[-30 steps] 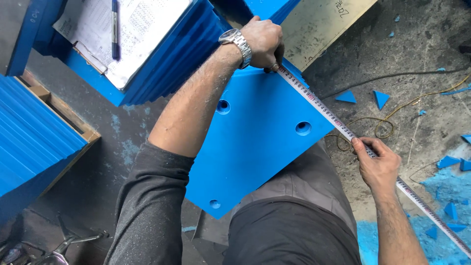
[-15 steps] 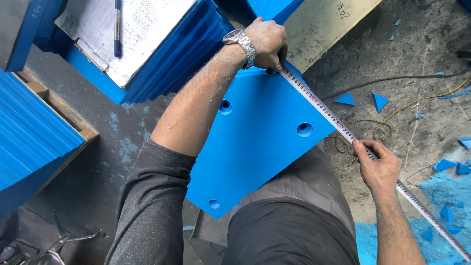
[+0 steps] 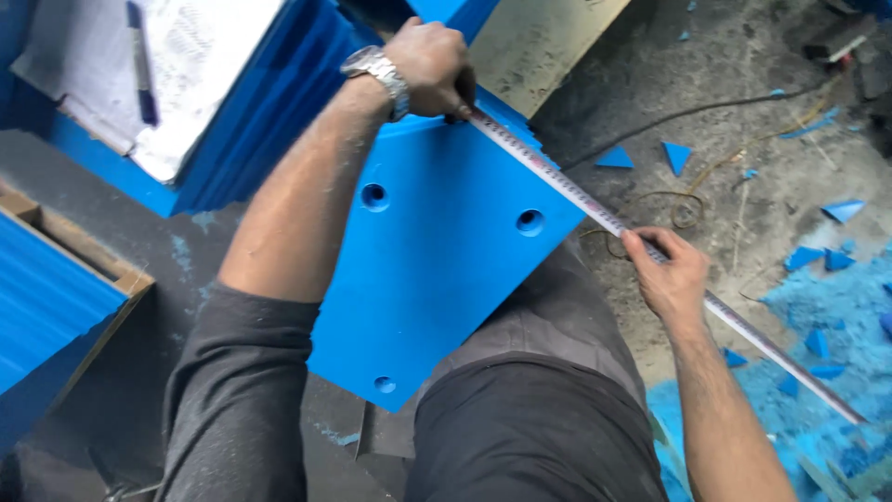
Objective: Measuring blue plastic parts with a tape measure and organizing them in a workshop environment.
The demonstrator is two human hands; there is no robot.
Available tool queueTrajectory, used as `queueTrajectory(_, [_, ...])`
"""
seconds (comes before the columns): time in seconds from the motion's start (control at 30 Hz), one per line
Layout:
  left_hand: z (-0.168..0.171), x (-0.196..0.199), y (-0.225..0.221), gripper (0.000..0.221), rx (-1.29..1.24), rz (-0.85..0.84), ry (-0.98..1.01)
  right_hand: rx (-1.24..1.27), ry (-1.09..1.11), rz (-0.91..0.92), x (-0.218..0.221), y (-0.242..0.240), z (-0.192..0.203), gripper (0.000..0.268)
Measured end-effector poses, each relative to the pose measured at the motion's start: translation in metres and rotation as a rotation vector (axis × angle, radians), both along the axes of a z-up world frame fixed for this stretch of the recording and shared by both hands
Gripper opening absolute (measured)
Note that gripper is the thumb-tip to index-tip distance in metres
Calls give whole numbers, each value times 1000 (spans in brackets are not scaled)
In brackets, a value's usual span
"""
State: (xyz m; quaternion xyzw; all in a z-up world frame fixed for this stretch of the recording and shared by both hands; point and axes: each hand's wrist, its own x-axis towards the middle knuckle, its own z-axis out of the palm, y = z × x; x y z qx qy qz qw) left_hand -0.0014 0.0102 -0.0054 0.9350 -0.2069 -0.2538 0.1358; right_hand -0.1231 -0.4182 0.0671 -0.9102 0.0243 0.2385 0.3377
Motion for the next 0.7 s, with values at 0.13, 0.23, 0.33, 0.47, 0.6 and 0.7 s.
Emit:
queueTrajectory(0.13, [20, -2, -4, 28, 23, 58, 45, 8, -21, 19, 3, 4, 3, 24])
queueTrajectory(0.23, [23, -1, -5, 25, 30, 104, 130, -1, 32, 6, 4, 2, 0, 26])
queueTrajectory(0.33, [30, -2, -8, 28, 71, 130, 152, 6, 4, 36, 3, -2, -4, 23])
queueTrajectory(0.47, [16, -13, -7, 32, -15, 58, -195, -78, -73, 13, 1, -8, -5, 27])
queueTrajectory(0.6, [66, -50, -59, 62, -124, 497, -590, -98, 1, -131, -21, -42, -12, 35])
queueTrajectory(0.7, [69, -98, -106, 56, -195, 680, -625, -71, 198, -294, -46, -87, -62, 50])
